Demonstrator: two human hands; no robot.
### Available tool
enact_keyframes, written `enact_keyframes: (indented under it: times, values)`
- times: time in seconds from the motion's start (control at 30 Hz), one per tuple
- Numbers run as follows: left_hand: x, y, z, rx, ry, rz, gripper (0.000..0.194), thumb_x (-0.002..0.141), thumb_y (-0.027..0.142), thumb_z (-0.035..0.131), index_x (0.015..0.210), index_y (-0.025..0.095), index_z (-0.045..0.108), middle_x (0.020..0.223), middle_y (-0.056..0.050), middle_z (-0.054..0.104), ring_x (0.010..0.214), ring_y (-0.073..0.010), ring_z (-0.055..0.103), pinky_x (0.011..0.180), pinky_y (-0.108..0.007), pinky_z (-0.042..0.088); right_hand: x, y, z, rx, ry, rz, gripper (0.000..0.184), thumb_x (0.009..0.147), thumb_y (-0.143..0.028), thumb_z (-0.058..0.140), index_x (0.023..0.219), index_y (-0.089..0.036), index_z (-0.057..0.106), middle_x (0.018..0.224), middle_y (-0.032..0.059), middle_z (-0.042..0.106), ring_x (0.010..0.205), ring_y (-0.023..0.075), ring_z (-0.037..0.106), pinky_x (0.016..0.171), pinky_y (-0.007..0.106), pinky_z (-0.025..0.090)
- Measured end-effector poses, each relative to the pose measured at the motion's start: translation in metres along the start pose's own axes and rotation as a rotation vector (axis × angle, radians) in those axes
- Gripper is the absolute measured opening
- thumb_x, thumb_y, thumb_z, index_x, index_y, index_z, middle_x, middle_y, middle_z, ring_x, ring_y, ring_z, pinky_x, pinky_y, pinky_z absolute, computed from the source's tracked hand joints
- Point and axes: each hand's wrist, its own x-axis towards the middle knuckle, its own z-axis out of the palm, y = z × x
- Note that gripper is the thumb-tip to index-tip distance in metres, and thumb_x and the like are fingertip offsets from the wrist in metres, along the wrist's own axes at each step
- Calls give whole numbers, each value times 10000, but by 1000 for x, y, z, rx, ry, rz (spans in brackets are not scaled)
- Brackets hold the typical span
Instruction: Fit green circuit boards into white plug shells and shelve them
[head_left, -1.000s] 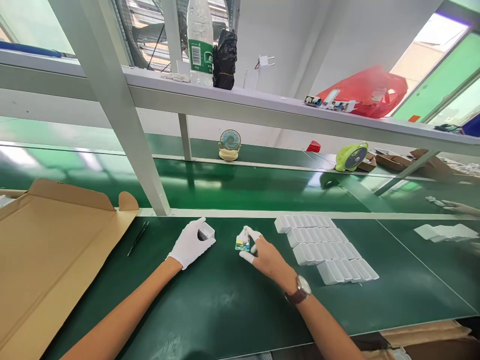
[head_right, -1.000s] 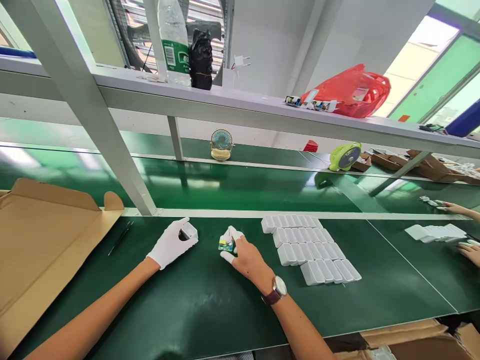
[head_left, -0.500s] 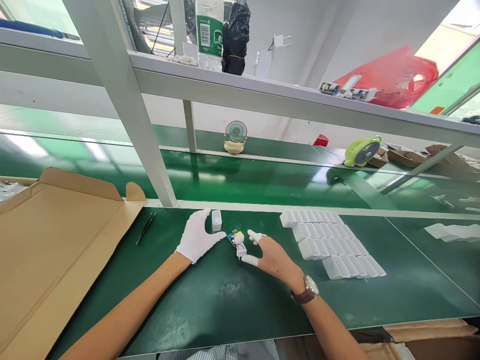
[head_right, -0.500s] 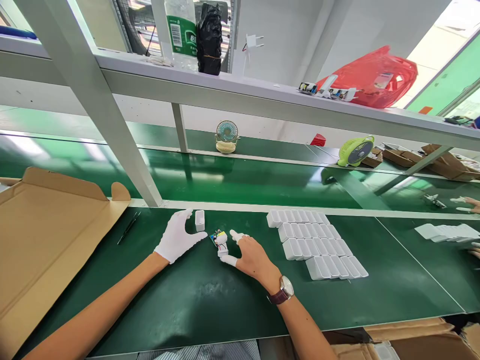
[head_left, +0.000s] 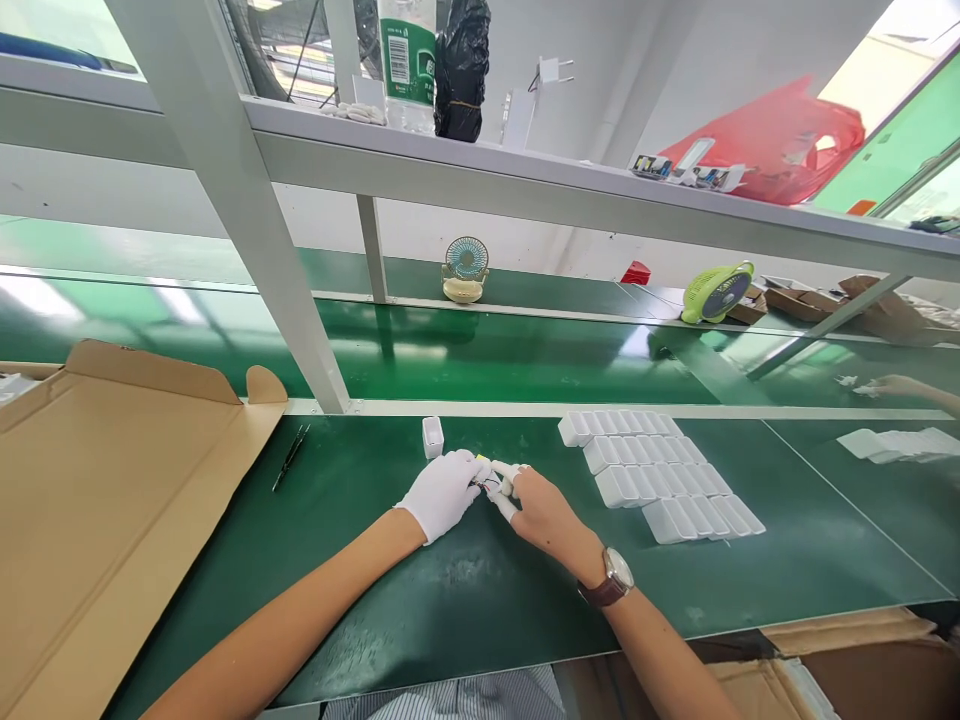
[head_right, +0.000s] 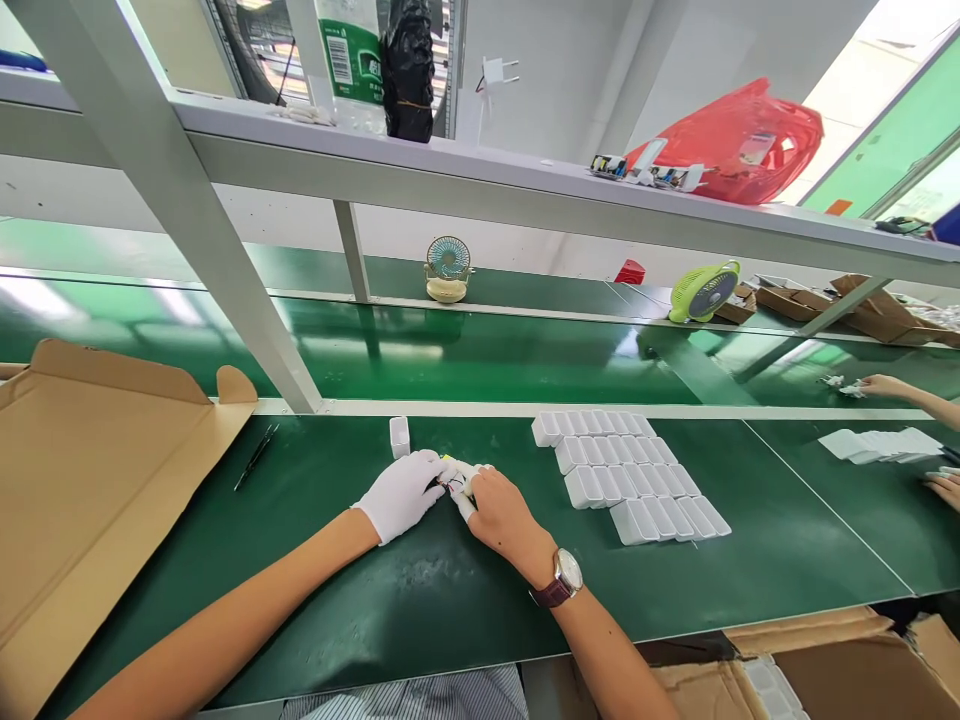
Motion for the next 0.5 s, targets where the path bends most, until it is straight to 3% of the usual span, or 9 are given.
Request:
enact_keyframes:
  times: [0.07,0.13,0.23,0.3,0.4,0.5]
  values:
    - [2,-1,3,-54,32,-14,252,873,175,588,1112,249,618,1174,-78,637,1074,-267,618,935,-389,457,-2,4,3,-15,46,17,258,972,-342,564,1137,-160,642,1030,144,641,992,318,586,899,484,499]
    - [4,-3,4,-107,26,-35,532,838,183,622,1355,256,518,1417,-87,552,1254,-285,561,1046,-394,435,-2,10,8,18,88,19,459,965,-362,586,1370,-151,537,1196,172,608,1133,346,560,1000,537,475]
    - [10,-6,6,-145,-51,-115,717,849,253,624,1516,274,362,1563,-68,436,1332,-289,528,1083,-388,442,-2,20,13,166,100,-10,551,982,-299,539,1511,-231,400,1401,147,511,1288,317,500,1089,530,446]
    - [13,-8,10,-152,-55,-192,695,859,300,619,1510,283,376,1554,-52,449,1286,-282,572,1042,-382,482,-1,27,16,271,102,23,551,992,-278,496,1528,-269,373,1406,128,509,1221,282,551,1056,511,483]
    - [16,-10,17,-154,25,-276,702,830,377,673,1475,255,424,1524,-70,476,1277,-310,582,1012,-400,510,1,38,19,400,96,137,557,988,-292,484,1533,-259,373,1232,108,588,946,219,626,922,473,560]
    - [16,-10,24,-171,77,-256,632,818,357,696,1407,247,495,1417,-86,563,1232,-323,611,998,-435,521,2,47,22,452,91,161,549,965,-295,518,1505,-245,431,1220,102,588,940,206,617,924,452,563]
